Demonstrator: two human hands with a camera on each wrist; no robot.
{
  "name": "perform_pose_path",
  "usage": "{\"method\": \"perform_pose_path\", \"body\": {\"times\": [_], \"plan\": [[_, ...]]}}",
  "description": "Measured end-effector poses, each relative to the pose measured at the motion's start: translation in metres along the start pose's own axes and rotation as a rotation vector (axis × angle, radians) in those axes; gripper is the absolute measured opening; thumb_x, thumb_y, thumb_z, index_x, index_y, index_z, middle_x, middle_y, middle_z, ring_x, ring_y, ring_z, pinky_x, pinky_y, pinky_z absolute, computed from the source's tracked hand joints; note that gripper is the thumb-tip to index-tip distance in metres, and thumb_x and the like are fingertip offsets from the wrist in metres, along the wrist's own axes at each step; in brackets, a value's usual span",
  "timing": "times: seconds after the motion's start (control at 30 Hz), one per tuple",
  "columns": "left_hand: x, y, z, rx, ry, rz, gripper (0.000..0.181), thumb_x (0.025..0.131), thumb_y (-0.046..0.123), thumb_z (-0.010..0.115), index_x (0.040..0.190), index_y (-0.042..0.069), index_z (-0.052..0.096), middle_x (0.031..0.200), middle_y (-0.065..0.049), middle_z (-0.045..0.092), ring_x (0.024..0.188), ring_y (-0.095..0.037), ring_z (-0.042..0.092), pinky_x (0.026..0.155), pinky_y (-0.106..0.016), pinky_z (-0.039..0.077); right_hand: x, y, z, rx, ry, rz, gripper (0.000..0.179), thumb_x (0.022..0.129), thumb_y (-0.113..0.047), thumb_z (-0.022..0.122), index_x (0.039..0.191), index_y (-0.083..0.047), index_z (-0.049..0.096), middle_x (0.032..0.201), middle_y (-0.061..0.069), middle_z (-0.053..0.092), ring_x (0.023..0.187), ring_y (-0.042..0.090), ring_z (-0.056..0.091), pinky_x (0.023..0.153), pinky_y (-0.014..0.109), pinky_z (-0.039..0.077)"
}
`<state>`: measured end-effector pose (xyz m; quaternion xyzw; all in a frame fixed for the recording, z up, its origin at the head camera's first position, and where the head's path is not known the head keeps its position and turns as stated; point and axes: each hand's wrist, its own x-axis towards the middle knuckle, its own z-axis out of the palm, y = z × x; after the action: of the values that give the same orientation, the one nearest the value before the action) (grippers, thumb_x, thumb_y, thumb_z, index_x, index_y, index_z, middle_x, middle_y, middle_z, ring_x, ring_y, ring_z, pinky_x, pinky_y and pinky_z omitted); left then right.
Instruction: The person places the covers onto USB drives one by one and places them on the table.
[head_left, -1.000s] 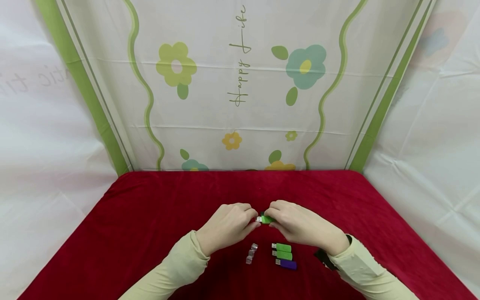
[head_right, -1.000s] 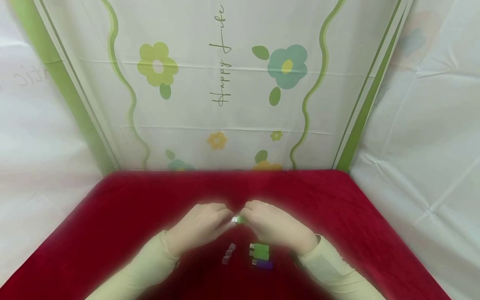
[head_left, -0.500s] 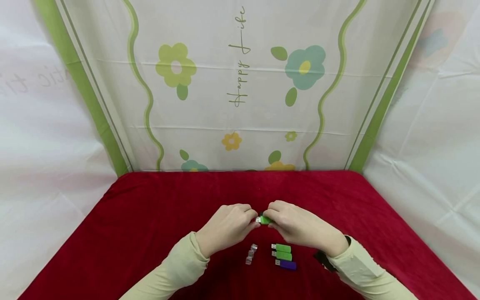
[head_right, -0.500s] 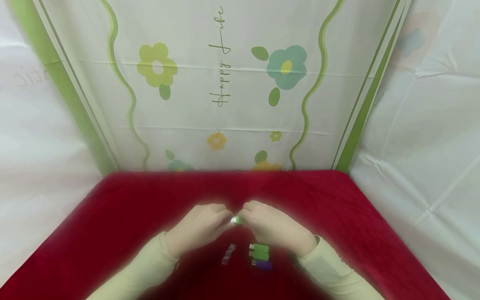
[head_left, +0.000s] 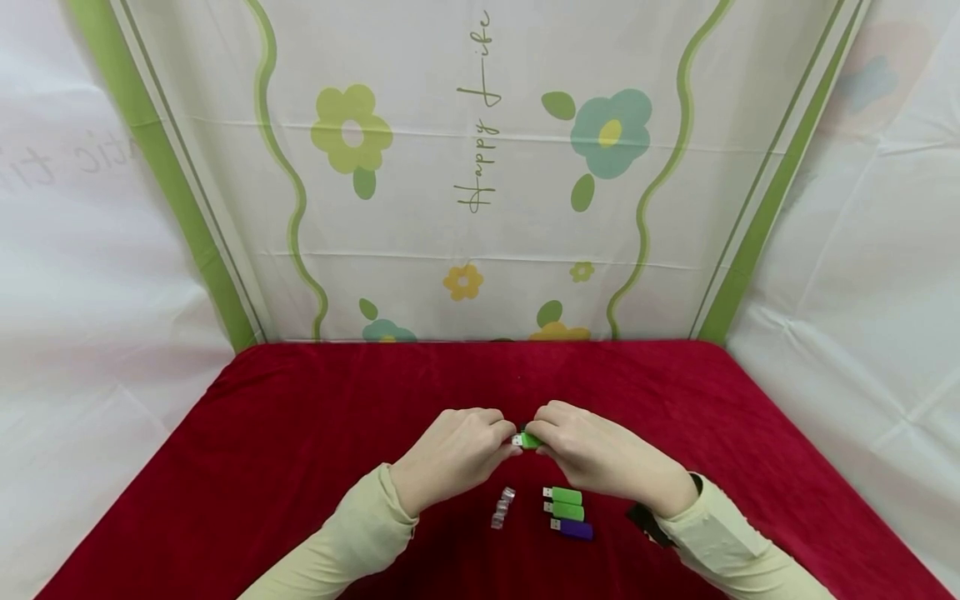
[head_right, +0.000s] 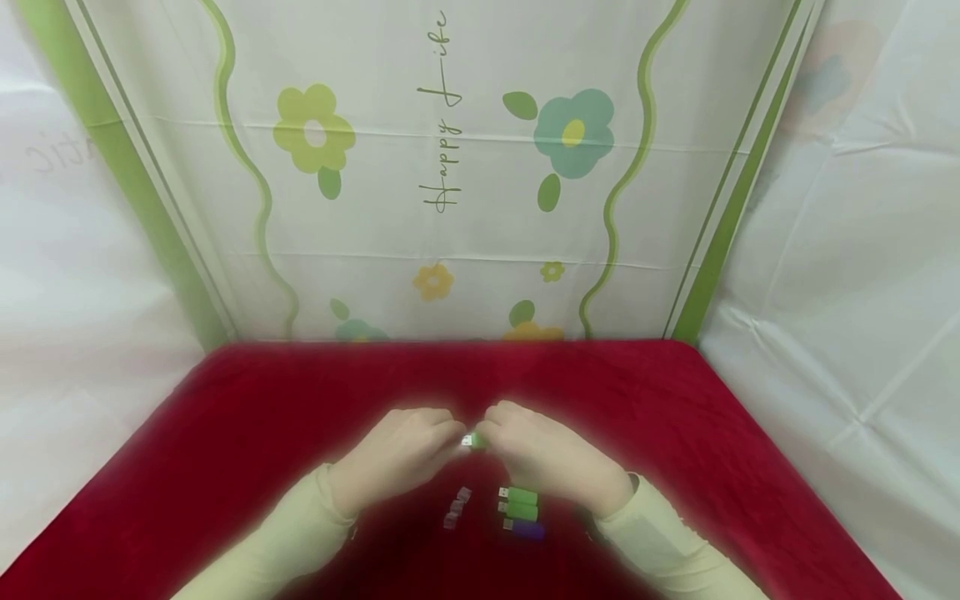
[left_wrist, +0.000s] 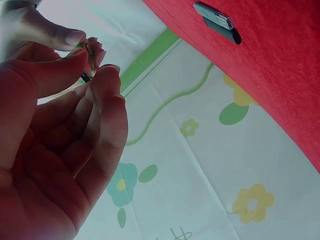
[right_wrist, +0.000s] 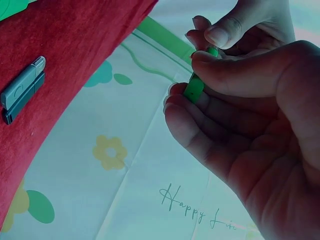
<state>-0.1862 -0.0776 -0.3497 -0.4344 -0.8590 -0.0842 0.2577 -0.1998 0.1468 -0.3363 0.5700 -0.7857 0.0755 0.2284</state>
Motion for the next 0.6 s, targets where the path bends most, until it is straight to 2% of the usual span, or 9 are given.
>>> {"method": "perform_pose_path", "body": {"times": [0.43,0.6], "plan": [[-0.003,-0.005,0.005,-0.078,-0.106,-0.056,0.016,0.089,0.027,0.075,0.082,0.015,0.068,0.068,0.007,0.053,0.053,-0.001,0.041,0.046,-0.013,0.033,-0.005,0.007,0.002,0.108,-0.087,0.053,0.021,0.08,-0.001,0.078,0.096,-0.008,0.066,0.085,-0.004,0.054,0.073,0.005,0.047,0.067,0.016,0.044],[-0.004,-0.006,0.003,-0.036,-0.135,-0.103,0.016,0.087,0.025,0.077,0.081,0.014,0.068,0.07,0.007,0.055,0.053,-0.003,0.046,0.046,-0.015,0.036,-0.006,0.012,0.005,0.074,-0.134,0.113,0.019,0.079,-0.003,0.079,0.09,-0.009,0.066,0.08,-0.006,0.052,0.069,0.005,0.046,0.062,0.018,0.044]]}}
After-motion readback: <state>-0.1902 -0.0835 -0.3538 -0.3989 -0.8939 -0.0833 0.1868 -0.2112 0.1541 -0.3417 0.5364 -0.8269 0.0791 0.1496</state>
